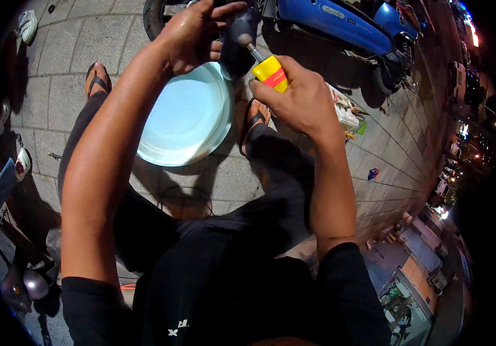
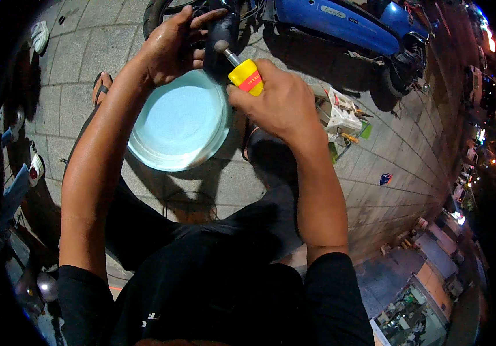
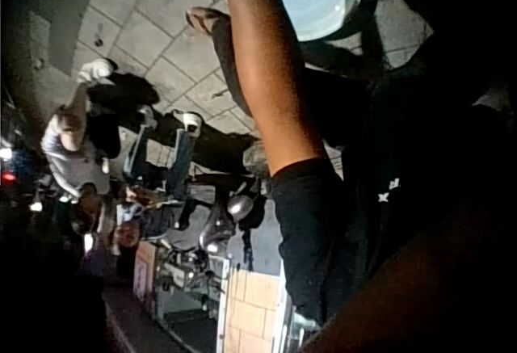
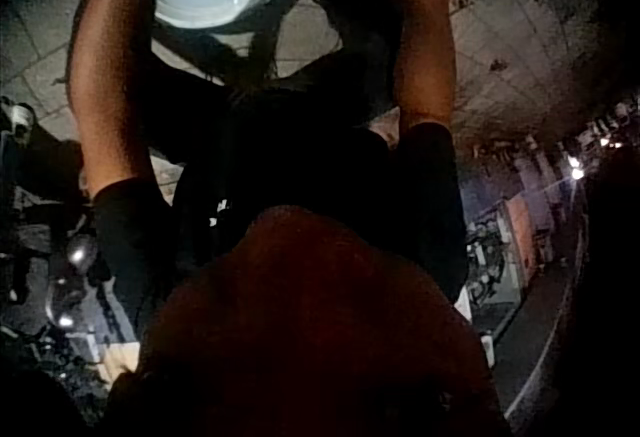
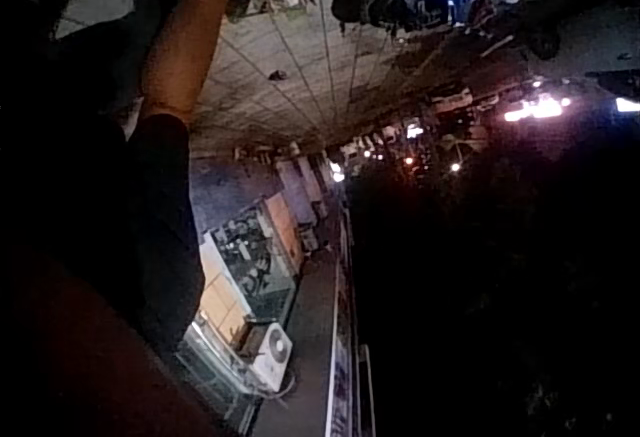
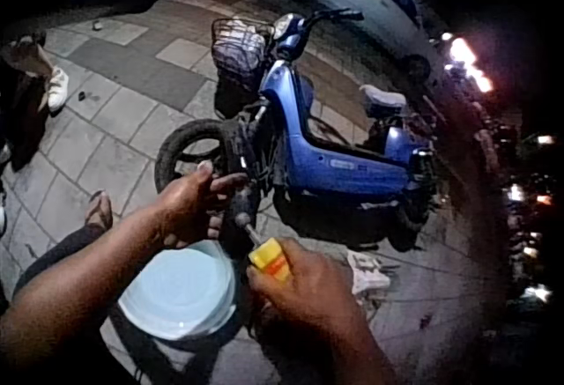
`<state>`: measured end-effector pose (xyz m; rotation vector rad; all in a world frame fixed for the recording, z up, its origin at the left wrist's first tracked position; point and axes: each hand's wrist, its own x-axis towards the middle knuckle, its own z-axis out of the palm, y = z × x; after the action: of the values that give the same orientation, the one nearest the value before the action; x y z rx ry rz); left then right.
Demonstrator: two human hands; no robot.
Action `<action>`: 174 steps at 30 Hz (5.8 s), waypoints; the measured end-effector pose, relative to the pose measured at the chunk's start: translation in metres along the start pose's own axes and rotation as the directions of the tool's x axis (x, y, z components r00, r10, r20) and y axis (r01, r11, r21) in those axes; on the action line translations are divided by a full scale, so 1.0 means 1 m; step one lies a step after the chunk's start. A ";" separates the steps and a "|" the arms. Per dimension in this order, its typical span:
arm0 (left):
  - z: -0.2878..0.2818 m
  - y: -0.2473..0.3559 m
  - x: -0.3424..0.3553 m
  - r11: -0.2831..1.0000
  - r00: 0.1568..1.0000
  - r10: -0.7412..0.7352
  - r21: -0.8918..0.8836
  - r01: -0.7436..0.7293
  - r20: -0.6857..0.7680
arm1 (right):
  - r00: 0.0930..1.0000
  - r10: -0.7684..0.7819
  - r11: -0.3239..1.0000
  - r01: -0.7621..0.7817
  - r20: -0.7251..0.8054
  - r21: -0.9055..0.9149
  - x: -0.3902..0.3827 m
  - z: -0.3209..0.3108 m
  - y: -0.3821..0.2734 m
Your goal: The person sits on the ground and works on a scooter tire, applying glue from a yellow bottle to the inner tube. They then use a small orange tool to apply a sealant or patch to the tube before placing it back into the tire.
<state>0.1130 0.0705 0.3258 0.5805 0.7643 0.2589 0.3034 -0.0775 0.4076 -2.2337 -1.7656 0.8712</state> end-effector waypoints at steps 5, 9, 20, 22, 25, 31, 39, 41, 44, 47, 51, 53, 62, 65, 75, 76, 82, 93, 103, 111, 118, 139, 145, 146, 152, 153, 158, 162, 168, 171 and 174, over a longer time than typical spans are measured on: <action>0.002 -0.014 0.000 0.993 0.992 0.118 0.014 -0.118 -0.047 | 1.000 -0.021 0.998 0.022 0.013 -0.054 0.009 0.005 -0.008; -0.008 -0.019 0.005 0.996 0.996 0.083 -0.023 -0.083 0.019 | 1.000 -0.013 0.994 0.014 0.005 -0.112 0.017 0.006 -0.015; -0.006 -0.018 0.004 0.995 0.995 0.097 -0.030 -0.098 -0.028 | 1.000 -0.015 0.990 0.016 0.006 -0.143 0.018 0.005 -0.023; -0.001 -0.018 0.002 0.993 0.992 0.113 -0.021 -0.115 -0.057 | 1.000 -0.001 0.992 0.002 0.011 -0.123 0.013 0.007 -0.017; 0.009 -0.018 -0.002 0.989 0.985 0.145 -0.010 -0.146 -0.092 | 1.000 -0.012 0.995 0.012 -0.004 -0.103 0.008 0.007 -0.013; 0.004 -0.011 0.002 0.994 0.997 0.069 -0.084 -0.072 -0.036 | 0.999 0.005 0.997 -0.008 -0.044 -0.080 -0.003 0.003 0.001; 0.006 -0.007 0.004 0.997 0.999 0.041 -0.070 -0.039 0.032 | 0.998 -0.022 0.997 0.017 -0.055 -0.081 -0.006 0.010 0.004; 0.006 -0.005 0.003 0.996 0.999 0.028 -0.088 -0.024 0.046 | 0.998 -0.029 0.996 0.024 -0.057 -0.082 -0.003 0.010 0.002; 0.002 -0.009 0.011 0.996 1.000 -0.005 -0.093 0.005 0.005 | 1.000 -0.020 0.997 0.018 -0.023 -0.079 0.004 0.008 -0.006; 0.014 -0.006 0.004 0.994 0.999 -0.021 -0.104 0.016 -0.043 | 1.000 -0.006 0.994 0.005 -0.002 -0.105 0.010 0.007 -0.010; 0.001 -0.010 0.013 0.991 0.996 -0.084 -0.104 0.083 -0.004 | 1.000 -0.011 0.992 0.009 -0.014 -0.125 0.016 0.006 -0.019; -0.010 -0.021 0.011 0.997 0.998 0.059 -0.042 -0.058 0.020 | 1.000 -0.010 0.992 0.008 -0.008 -0.130 0.018 0.005 -0.024; -0.008 -0.018 0.024 0.985 0.998 -0.053 -0.162 0.059 0.042 | 1.000 0.016 0.988 -0.016 -0.001 -0.156 0.008 0.006 -0.018; -0.017 -0.018 0.023 0.987 0.995 -0.011 -0.159 0.027 0.103 | 1.000 0.002 0.992 -0.005 -0.027 -0.127 0.001 0.005 -0.010; 0.002 -0.009 0.008 0.994 0.997 0.018 -0.111 -0.010 0.073 | 1.000 0.011 0.997 -0.012 -0.020 -0.070 -0.010 0.004 0.000; 0.002 -0.010 0.012 0.993 0.998 0.005 -0.117 0.003 0.069 | 1.000 0.014 0.998 -0.014 -0.014 -0.054 -0.010 0.003 -0.004; 0.008 -0.018 0.015 0.998 0.999 0.021 -0.052 -0.023 -0.024 | 0.999 0.028 0.980 -0.034 -0.032 -0.198 0.003 0.008 -0.014; -0.001 -0.031 0.009 0.990 0.991 0.133 0.041 -0.133 -0.004 | 0.999 0.045 0.980 -0.041 0.015 -0.192 0.017 0.002 -0.021; -0.002 -0.032 0.010 0.991 0.990 0.136 -0.001 -0.136 0.024 | 0.997 0.077 0.971 -0.073 0.007 -0.227 0.016 -0.001 -0.027; 0.007 -0.030 0.001 0.981 0.984 0.172 0.101 -0.167 -0.042 | 0.995 0.095 0.984 -0.095 -0.005 -0.151 0.015 -0.004 -0.014; 0.016 -0.019 -0.001 0.991 0.992 0.113 -0.067 -0.116 -0.053 | 0.982 0.186 0.982 -0.186 -0.029 -0.011 0.010 -0.018 -0.001; 0.004 -0.012 0.009 0.992 0.998 -0.006 -0.124 -0.002 -0.057 | 0.996 0.083 0.996 -0.082 0.042 -0.040 0.009 -0.003 -0.005; 0.003 -0.014 0.013 0.997 0.997 -0.034 -0.067 0.030 -0.069 | 0.999 0.046 0.994 -0.043 0.021 -0.096 0.027 -0.002 -0.015; 0.003 -0.014 0.013 0.997 0.997 -0.032 -0.071 0.027 -0.067 | 0.999 0.045 0.996 -0.042 0.026 -0.082 0.027 -0.002 -0.014; 0.000 -0.015 0.010 0.996 1.000 0.013 -0.086 -0.014 -0.018 | 0.996 0.088 0.993 -0.086 0.030 -0.079 0.012 -0.002 -0.001; -0.008 -0.018 0.015 0.994 1.000 -0.006 -0.112 0.004 -0.017 | 0.994 0.099 0.992 -0.095 0.040 -0.079 0.007 -0.003 0.001; -0.008 -0.018 0.018 0.992 0.999 0.007 -0.128 -0.002 0.042 | 0.998 0.058 0.998 -0.058 -0.005 -0.028 0.006 0.003 0.002; 0.008 -0.012 0.018 0.994 0.998 -0.004 -0.109 -0.003 -0.064 | 0.999 0.027 0.997 -0.026 0.017 -0.069 0.019 0.002 -0.009; 0.004 -0.013 0.014 0.992 0.997 -0.027 -0.125 0.018 -0.074 | 0.998 0.056 0.995 -0.055 0.005 -0.080 0.013 0.002 -0.009; 0.001 -0.014 0.013 0.982 1.000 -0.003 -0.190 -0.002 -0.025 | 0.998 0.067 0.997 -0.067 0.014 -0.025 0.002 0.004 0.003; 0.016 -0.012 -0.003 0.992 0.995 0.085 -0.091 -0.090 -0.051 | 0.999 0.054 0.998 -0.053 0.011 -0.029 0.003 0.003 0.001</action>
<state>0.1224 0.0530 0.3298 0.5217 0.7689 0.3883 0.3032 -0.0759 0.4032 -2.3082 -1.7416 0.8766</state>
